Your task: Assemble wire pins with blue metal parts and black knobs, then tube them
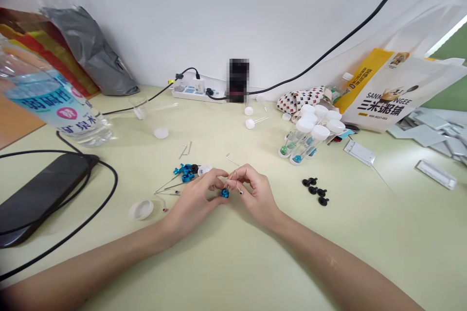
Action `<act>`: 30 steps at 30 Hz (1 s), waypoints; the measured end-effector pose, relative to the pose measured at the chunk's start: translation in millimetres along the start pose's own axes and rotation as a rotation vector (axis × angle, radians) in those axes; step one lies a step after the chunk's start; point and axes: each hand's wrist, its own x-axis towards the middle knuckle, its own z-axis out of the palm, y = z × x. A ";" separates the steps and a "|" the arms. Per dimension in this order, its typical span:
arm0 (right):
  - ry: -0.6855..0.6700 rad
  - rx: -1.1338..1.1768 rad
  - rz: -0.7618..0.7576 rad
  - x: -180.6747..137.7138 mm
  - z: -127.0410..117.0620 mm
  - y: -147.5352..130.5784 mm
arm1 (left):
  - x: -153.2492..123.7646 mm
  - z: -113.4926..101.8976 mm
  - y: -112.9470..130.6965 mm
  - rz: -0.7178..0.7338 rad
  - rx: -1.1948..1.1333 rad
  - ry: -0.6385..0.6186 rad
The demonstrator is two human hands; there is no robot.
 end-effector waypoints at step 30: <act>0.238 -0.824 0.077 72.2 -40.1 7.8 | -4.6 -9.8 -4.1 0.013 0.136 -0.021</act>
